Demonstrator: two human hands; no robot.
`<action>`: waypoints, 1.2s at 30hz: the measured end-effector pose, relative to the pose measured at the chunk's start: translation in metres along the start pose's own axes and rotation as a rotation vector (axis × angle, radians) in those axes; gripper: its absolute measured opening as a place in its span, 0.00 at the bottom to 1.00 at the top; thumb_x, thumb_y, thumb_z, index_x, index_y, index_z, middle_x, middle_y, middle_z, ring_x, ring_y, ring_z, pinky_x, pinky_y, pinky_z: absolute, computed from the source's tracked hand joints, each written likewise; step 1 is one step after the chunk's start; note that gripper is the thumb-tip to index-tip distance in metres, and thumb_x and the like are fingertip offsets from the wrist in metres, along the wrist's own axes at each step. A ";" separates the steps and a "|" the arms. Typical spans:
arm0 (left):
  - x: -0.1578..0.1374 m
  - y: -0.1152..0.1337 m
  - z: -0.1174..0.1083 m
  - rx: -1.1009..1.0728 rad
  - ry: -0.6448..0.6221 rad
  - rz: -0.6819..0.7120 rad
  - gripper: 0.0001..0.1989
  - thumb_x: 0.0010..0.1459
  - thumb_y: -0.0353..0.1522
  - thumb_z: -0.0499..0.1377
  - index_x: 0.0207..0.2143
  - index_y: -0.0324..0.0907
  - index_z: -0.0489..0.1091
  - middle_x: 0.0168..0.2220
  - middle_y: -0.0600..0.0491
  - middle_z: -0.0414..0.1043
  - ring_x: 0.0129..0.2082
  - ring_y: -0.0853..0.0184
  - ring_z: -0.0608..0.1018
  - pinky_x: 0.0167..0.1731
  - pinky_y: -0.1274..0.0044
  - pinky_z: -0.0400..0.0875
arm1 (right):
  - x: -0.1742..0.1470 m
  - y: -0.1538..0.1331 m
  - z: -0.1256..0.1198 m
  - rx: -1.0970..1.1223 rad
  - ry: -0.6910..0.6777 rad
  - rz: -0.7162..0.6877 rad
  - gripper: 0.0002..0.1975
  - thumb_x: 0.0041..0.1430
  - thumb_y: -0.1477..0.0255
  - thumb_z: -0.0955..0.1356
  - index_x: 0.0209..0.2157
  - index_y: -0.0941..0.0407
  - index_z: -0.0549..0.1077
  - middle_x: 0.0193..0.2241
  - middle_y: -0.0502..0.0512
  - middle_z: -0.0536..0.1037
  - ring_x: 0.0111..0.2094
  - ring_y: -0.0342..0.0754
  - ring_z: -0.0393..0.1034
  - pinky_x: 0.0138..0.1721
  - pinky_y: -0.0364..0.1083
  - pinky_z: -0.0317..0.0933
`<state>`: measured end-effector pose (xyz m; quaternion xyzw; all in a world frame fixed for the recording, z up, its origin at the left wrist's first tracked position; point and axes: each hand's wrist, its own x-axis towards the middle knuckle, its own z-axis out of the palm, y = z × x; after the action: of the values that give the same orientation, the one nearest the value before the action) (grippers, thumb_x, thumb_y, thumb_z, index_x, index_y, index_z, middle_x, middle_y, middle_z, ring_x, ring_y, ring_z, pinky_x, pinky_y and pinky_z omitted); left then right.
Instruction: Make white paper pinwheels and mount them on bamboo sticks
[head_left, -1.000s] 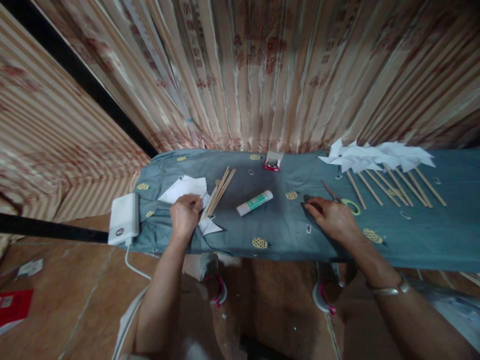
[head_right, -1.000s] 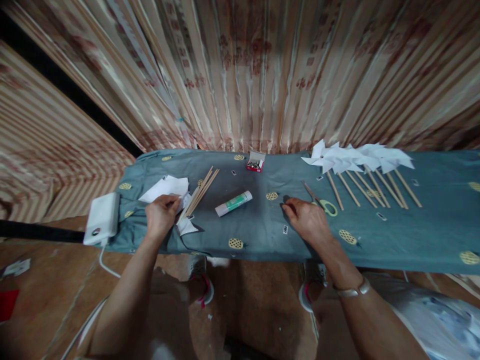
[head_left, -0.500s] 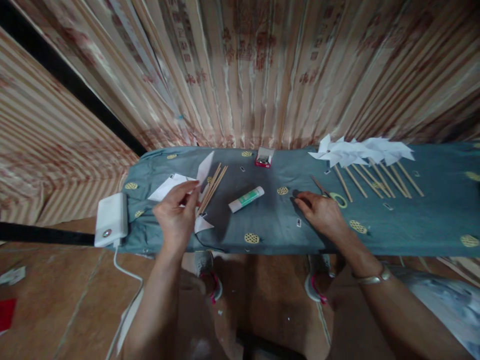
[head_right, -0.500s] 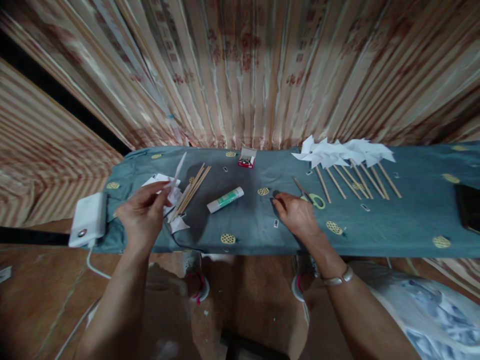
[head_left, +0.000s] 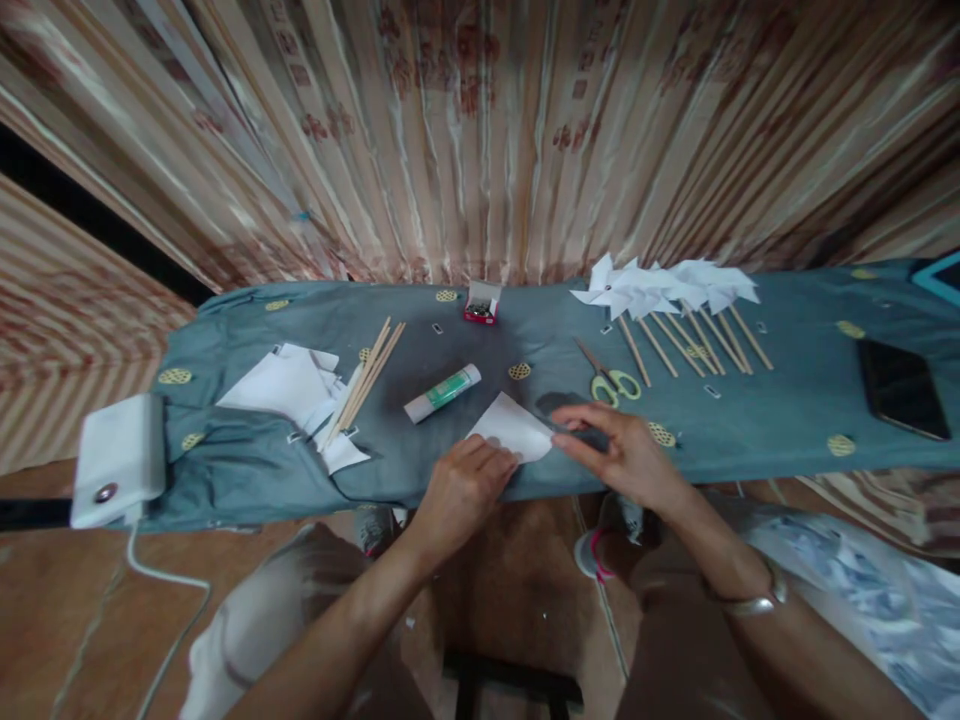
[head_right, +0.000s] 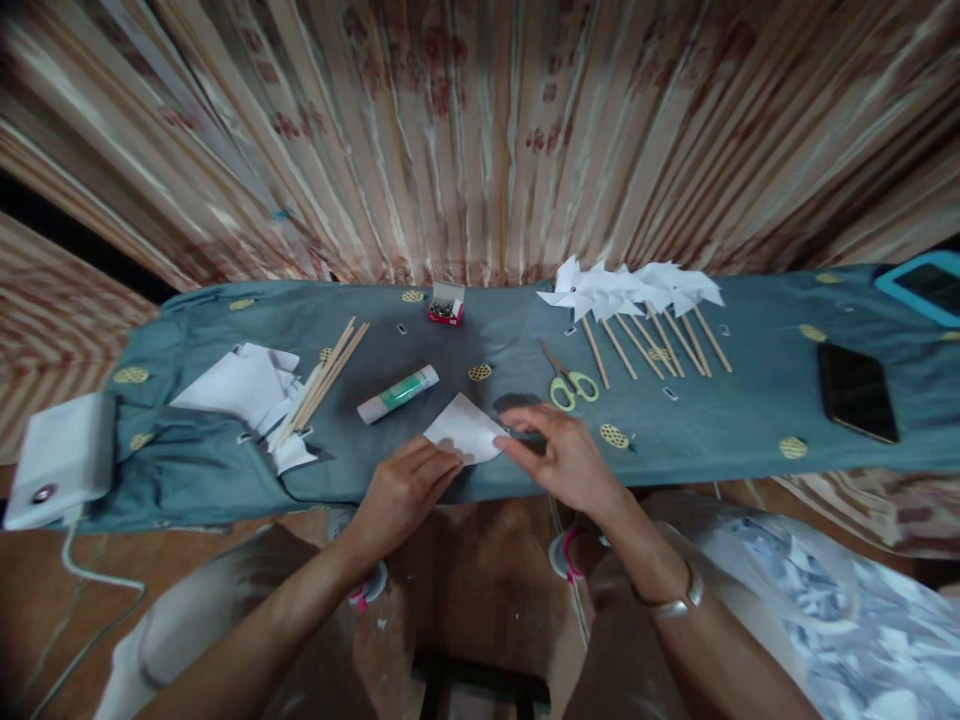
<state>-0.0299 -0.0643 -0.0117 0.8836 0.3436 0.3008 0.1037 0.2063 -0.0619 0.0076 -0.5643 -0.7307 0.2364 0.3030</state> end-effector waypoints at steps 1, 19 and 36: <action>0.003 0.001 0.000 -0.021 0.014 -0.007 0.09 0.67 0.29 0.54 0.38 0.39 0.74 0.31 0.50 0.78 0.32 0.64 0.77 0.33 0.73 0.74 | -0.004 -0.004 0.002 0.031 -0.044 -0.045 0.13 0.58 0.64 0.72 0.43 0.53 0.78 0.37 0.55 0.82 0.38 0.50 0.77 0.42 0.48 0.71; -0.001 -0.025 0.005 -0.196 0.008 -0.353 0.11 0.65 0.31 0.56 0.48 0.41 0.74 0.39 0.48 0.79 0.37 0.62 0.81 0.40 0.72 0.77 | 0.010 0.000 0.046 0.142 0.065 0.050 0.07 0.61 0.70 0.67 0.34 0.52 0.79 0.33 0.52 0.82 0.35 0.48 0.75 0.41 0.47 0.68; 0.003 -0.032 0.009 -0.119 -0.023 -0.358 0.11 0.63 0.30 0.59 0.48 0.39 0.73 0.38 0.48 0.78 0.37 0.60 0.80 0.39 0.71 0.76 | 0.022 0.003 0.053 0.038 0.128 0.073 0.06 0.60 0.73 0.69 0.29 0.52 0.77 0.36 0.54 0.82 0.40 0.51 0.74 0.45 0.49 0.66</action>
<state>-0.0398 -0.0379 -0.0301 0.8041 0.4756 0.2873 0.2112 0.1666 -0.0406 -0.0279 -0.5985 -0.6842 0.2245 0.3511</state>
